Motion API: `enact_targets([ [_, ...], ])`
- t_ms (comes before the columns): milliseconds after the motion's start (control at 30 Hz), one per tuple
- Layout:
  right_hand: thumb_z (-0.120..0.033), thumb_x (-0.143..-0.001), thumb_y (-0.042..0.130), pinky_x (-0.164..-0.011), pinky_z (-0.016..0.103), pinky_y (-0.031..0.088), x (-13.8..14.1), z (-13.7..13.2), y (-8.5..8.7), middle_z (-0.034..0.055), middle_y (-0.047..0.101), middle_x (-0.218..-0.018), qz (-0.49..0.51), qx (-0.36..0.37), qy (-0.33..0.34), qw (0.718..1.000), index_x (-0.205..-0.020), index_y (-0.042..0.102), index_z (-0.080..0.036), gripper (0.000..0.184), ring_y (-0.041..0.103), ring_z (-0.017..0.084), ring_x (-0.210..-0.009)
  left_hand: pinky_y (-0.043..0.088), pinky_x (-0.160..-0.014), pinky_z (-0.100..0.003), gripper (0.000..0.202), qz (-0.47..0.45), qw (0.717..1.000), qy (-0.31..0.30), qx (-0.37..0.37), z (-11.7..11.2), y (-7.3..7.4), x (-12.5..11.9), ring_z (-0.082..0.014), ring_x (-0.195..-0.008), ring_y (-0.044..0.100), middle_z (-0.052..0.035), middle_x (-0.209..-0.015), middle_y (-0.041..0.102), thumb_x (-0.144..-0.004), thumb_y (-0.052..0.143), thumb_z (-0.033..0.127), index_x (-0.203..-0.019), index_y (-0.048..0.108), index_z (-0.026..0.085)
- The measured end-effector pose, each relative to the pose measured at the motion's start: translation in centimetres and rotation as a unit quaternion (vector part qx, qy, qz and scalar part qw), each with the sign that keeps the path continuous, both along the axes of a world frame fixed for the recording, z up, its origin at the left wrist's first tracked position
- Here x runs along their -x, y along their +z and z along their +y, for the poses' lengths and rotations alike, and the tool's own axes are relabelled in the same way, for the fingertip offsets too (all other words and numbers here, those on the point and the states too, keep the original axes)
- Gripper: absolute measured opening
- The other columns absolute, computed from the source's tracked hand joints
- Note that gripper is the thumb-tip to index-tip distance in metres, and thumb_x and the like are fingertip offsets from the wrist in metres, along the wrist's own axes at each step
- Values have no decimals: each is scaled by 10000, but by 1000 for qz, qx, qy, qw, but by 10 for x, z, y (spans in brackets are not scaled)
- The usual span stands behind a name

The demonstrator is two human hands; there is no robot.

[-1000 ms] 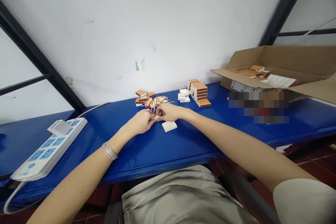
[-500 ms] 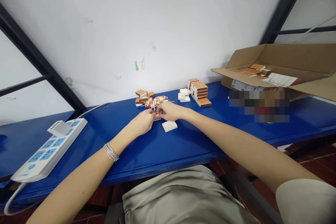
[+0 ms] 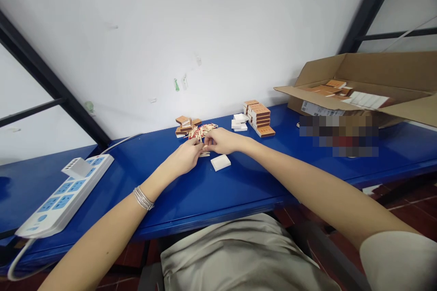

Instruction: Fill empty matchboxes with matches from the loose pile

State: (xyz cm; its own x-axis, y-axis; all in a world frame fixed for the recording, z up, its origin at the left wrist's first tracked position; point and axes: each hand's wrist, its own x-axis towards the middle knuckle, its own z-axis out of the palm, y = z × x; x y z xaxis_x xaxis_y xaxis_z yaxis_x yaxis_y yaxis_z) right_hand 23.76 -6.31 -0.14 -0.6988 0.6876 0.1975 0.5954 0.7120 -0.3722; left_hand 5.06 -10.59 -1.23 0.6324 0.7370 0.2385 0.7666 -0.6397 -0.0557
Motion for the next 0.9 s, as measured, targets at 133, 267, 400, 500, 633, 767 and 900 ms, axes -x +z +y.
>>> enact_targets([
  [133,-331,-795,640,-602,246,387,-3,-6,10,69,699,-833,-32,11,-7,999,-864,668,-155,191,604,162,-713,467,-765,-329,311,-6,1000,-3,14,-6,5,-7,-191,-806,552,-106,-885,558,-938,349,187,-1015,643,122],
  [267,-324,-787,643,-585,251,379,-9,-16,23,67,702,-841,-85,9,-5,996,-830,689,-166,170,597,165,-707,463,-756,-330,316,-4,999,11,32,-18,11,-18,-198,-802,562,-111,-883,557,-947,353,203,-1018,648,116],
  [400,-301,-775,640,-540,259,359,-18,-23,33,48,695,-764,-138,29,12,990,-805,696,-174,143,581,155,-644,464,-755,-313,321,-11,999,8,50,-31,13,-30,-185,-790,569,-90,-869,555,-960,346,232,-1023,646,138],
  [500,-278,-749,649,-519,256,356,-23,-24,34,41,696,-747,-162,55,11,985,-789,696,-173,122,578,148,-617,467,-764,-316,325,-10,998,5,60,-37,9,-37,-185,-790,570,-94,-887,553,-963,335,223,-1036,639,134],
  [633,-192,-698,647,-523,257,364,-25,-23,33,40,698,-731,-171,67,5,983,-750,699,-171,77,584,151,-609,471,-776,-334,324,11,998,16,62,-37,2,-43,-202,-833,564,-116,-950,550,-960,346,224,-1126,608,130],
  [767,-148,-655,652,-535,255,373,-24,-22,32,39,697,-711,-185,86,10,979,-732,709,-169,99,600,157,-618,471,-797,-347,331,46,998,-2,52,-36,-1,-45,-207,-848,542,-117,-942,541,-956,344,185,-1166,593,124],
  [900,-145,-635,648,-570,256,393,-25,-18,33,32,709,-764,-207,111,23,972,-788,728,-172,174,621,168,-678,467,-834,-345,324,65,997,-20,28,-35,-3,-43,-201,-885,522,-106,-956,536,-951,338,159,-1123,612,128],
])
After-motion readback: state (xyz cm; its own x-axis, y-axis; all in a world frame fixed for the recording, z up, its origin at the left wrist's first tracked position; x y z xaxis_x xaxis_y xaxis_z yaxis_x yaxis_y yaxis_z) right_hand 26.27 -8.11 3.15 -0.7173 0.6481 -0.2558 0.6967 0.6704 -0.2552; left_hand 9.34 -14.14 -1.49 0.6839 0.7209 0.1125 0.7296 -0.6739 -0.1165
